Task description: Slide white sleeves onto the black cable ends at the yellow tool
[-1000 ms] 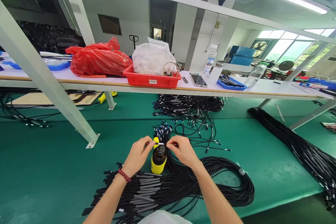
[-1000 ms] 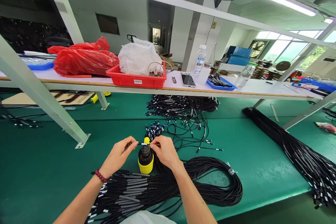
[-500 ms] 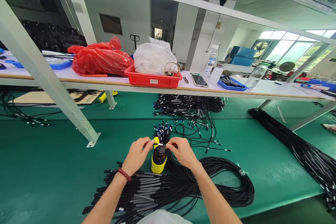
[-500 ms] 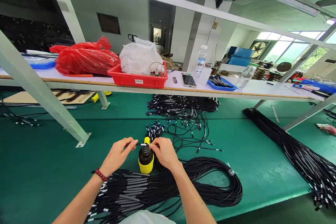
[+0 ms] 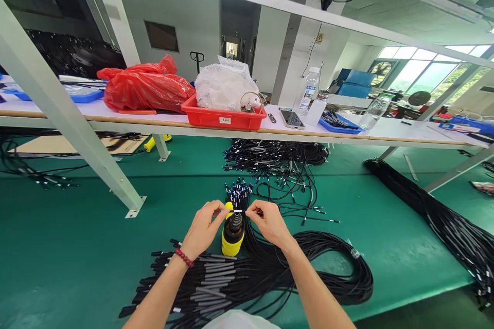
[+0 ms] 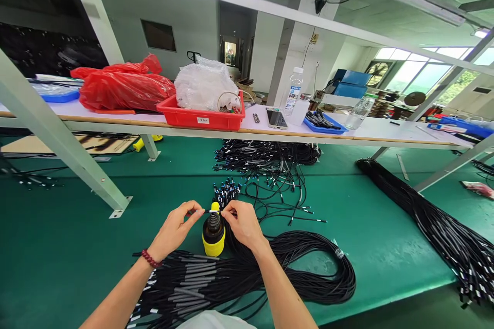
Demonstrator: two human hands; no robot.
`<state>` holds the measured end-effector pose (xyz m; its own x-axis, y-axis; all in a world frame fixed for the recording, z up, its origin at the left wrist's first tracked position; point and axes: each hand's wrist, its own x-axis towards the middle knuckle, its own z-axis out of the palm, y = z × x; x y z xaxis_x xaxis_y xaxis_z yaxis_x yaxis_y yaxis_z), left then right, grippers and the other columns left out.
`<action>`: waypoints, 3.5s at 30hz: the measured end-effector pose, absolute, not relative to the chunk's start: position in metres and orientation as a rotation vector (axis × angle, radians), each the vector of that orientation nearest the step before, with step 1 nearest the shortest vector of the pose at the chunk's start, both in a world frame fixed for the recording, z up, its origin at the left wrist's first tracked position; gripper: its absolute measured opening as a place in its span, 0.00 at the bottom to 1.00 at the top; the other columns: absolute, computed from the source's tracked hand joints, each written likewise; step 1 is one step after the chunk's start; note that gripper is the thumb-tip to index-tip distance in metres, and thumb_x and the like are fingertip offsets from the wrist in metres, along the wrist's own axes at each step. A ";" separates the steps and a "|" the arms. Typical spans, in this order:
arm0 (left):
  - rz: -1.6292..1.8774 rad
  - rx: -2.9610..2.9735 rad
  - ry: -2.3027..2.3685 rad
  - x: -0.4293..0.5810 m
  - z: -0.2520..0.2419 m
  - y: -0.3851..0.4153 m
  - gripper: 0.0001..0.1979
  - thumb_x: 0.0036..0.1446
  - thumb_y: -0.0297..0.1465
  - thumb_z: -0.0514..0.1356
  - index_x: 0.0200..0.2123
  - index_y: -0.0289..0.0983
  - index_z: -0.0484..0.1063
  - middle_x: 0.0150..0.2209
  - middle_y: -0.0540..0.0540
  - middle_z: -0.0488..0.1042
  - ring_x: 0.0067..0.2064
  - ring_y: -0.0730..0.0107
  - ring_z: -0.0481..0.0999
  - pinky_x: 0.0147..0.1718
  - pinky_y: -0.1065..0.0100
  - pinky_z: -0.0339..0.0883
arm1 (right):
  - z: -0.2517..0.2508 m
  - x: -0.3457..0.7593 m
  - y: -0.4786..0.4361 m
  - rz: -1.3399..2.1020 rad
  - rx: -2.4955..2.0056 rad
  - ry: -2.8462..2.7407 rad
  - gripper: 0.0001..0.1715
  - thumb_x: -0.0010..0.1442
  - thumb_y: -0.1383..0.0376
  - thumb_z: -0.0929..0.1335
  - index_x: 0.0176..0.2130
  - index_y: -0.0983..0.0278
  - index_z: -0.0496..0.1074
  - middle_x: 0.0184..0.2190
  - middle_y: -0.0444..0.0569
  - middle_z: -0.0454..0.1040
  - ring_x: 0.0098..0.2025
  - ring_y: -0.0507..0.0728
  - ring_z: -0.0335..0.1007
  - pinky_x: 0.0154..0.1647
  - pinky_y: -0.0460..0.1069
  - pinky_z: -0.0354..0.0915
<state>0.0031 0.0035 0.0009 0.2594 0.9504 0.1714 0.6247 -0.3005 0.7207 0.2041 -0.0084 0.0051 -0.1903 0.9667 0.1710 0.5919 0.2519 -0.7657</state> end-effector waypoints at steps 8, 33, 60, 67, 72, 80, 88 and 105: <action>0.790 2.015 1.419 0.002 0.002 0.002 0.26 0.65 0.44 0.45 0.17 0.39 0.61 0.18 0.52 0.66 0.25 0.67 0.66 0.30 0.67 0.57 | 0.007 0.208 -0.011 0.741 -1.380 -1.911 0.17 0.64 0.64 0.64 0.25 0.64 0.73 0.19 0.40 0.69 0.22 0.49 0.58 0.25 0.44 0.50; 0.168 1.905 1.752 -0.120 -0.152 -0.119 0.03 0.56 0.22 0.61 0.30 0.35 0.73 0.32 0.50 0.76 0.37 0.68 0.76 0.43 0.61 0.68 | -0.152 0.285 -0.049 0.857 -1.883 -1.449 0.23 0.49 0.54 0.65 0.41 0.65 0.71 0.39 0.60 0.78 0.43 0.66 0.77 0.42 0.59 0.71; 0.300 2.308 1.354 -0.101 0.011 -0.092 0.11 0.65 0.35 0.49 0.36 0.44 0.70 0.36 0.49 0.74 0.38 0.63 0.72 0.42 0.65 0.64 | 0.024 0.224 -0.070 1.055 -1.383 -1.751 0.14 0.64 0.60 0.65 0.48 0.59 0.72 0.42 0.49 0.77 0.46 0.58 0.72 0.52 0.53 0.65; 0.572 2.373 1.117 -0.032 0.057 -0.073 0.11 0.68 0.34 0.46 0.38 0.43 0.67 0.36 0.49 0.73 0.38 0.66 0.71 0.39 0.68 0.64 | 0.065 0.184 -0.083 1.096 -1.217 -2.115 0.13 0.65 0.64 0.63 0.50 0.56 0.66 0.44 0.46 0.74 0.47 0.56 0.68 0.51 0.50 0.61; 0.608 2.377 1.117 -0.014 0.062 -0.056 0.12 0.68 0.35 0.46 0.38 0.42 0.68 0.37 0.49 0.74 0.37 0.66 0.72 0.37 0.67 0.64 | 0.069 0.186 -0.071 0.947 -1.271 -2.047 0.06 0.66 0.67 0.61 0.36 0.61 0.63 0.30 0.42 0.68 0.33 0.52 0.62 0.35 0.46 0.59; 0.602 2.368 1.197 -0.009 0.047 -0.044 0.12 0.68 0.36 0.48 0.38 0.41 0.68 0.36 0.49 0.74 0.37 0.65 0.72 0.37 0.66 0.64 | 0.055 0.194 -0.061 0.971 -1.285 -1.944 0.07 0.65 0.69 0.62 0.34 0.62 0.64 0.29 0.40 0.67 0.31 0.51 0.60 0.32 0.45 0.56; 0.587 2.363 1.206 -0.004 0.036 -0.045 0.10 0.67 0.35 0.50 0.36 0.41 0.69 0.34 0.50 0.74 0.36 0.66 0.72 0.36 0.67 0.64 | 0.040 0.197 -0.062 1.019 -1.317 -1.899 0.07 0.64 0.68 0.62 0.33 0.62 0.66 0.28 0.41 0.67 0.31 0.51 0.61 0.31 0.44 0.55; 0.500 2.285 1.417 -0.012 0.038 -0.029 0.15 0.65 0.39 0.50 0.27 0.40 0.62 0.27 0.51 0.68 0.29 0.67 0.66 0.28 0.68 0.54 | 0.050 0.201 -0.039 0.930 -1.400 -1.928 0.07 0.63 0.67 0.63 0.31 0.62 0.64 0.24 0.39 0.66 0.26 0.50 0.58 0.26 0.44 0.51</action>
